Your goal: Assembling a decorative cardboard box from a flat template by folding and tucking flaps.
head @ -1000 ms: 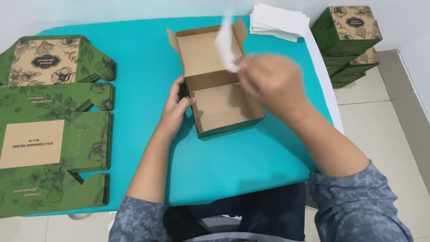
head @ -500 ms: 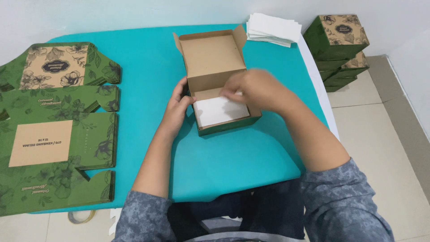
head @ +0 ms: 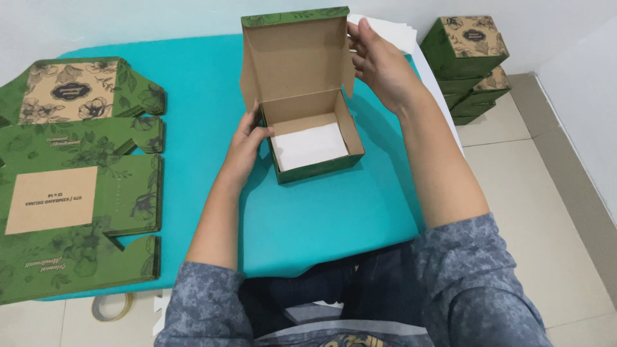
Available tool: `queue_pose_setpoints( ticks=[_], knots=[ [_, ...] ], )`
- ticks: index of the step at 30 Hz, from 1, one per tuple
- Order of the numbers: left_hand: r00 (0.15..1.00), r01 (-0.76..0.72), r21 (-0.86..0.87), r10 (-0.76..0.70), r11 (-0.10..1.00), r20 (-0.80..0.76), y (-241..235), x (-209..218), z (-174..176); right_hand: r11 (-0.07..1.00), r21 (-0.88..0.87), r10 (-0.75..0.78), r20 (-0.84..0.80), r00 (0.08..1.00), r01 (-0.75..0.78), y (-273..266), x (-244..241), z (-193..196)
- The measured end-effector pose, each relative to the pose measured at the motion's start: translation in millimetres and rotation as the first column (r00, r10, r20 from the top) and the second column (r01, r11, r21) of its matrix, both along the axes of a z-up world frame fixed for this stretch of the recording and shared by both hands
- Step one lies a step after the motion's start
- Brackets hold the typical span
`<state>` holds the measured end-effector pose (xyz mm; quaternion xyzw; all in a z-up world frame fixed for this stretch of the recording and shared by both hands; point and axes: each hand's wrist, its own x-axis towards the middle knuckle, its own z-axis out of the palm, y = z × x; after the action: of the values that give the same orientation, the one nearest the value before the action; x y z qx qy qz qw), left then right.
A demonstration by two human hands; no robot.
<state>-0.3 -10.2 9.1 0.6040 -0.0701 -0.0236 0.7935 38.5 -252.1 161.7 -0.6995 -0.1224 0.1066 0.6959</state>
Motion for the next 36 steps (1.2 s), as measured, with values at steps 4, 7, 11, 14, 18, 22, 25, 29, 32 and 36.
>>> queue_pose_setpoints(
  ticks=[4, 7, 11, 14, 18, 22, 25, 29, 32, 36],
  knots=[
    [0.927, 0.151, -0.032, -0.131, 0.988, 0.351, 11.3, -2.9, 5.4, 0.993, -0.121, 0.022, 0.214, 0.977, 0.004, -16.5, -24.0, -27.8],
    [0.937, -0.116, 0.057, 0.09, 0.992, 0.337, 12.0, -22.5, 37.3, 0.965, -0.243, -0.019, 0.295, 0.955, 0.095, -18.1, -36.5, -44.2],
    [0.833, -0.39, 0.369, 0.153, 0.844, 0.532, 5.6, -33.0, 47.8, 0.802, -0.445, -0.078, 0.584, 0.808, 0.398, -21.0, -36.2, -64.2],
    [0.806, -0.403, 0.409, 0.106, 0.819, 0.582, 2.7, -40.0, 59.5, 0.821, -0.407, -0.082, 0.612, 0.787, 0.401, -16.7, -39.6, -62.0],
    [0.754, -0.45, 0.446, 0.063, 0.774, 0.653, -4.5, -44.2, 72.8, 0.836, -0.361, -0.062, 0.687, 0.724, 0.414, -13.5, -35.0, -59.9],
    [0.807, -0.508, 0.351, 0.292, 0.787, 0.513, -0.6, -19.4, 34.2, 0.843, -0.339, -0.356, 0.231, 0.906, 0.417, -21.8, 8.7, -68.9],
    [0.913, -0.38, 0.342, 0.288, 0.859, 0.291, -1.2, -8.4, 16.7, 0.934, -0.289, -0.28, -0.236, 0.931, 0.208, -13.3, 27.5, -62.3],
    [0.95, -0.288, 0.393, 0.208, 0.873, 0.234, -4.8, -11.9, 22.7, 0.976, 0.115, -0.142, -0.296, 0.944, 0.183, -9.5, 28.0, -55.7],
    [0.948, -0.273, 0.328, 0.196, 0.904, 0.251, -0.9, -7.9, 18.2, 0.976, 0.143, -0.138, -0.17, 0.976, 0.163, -10.1, 11.8, -40.2],
    [0.926, -0.315, 0.238, 0.243, 0.919, 0.288, 6.0, -17.6, 44.1, 0.994, 0.074, -0.092, 0.135, 0.987, 0.083, -9.3, -21.9, -17.9]
  ],
)
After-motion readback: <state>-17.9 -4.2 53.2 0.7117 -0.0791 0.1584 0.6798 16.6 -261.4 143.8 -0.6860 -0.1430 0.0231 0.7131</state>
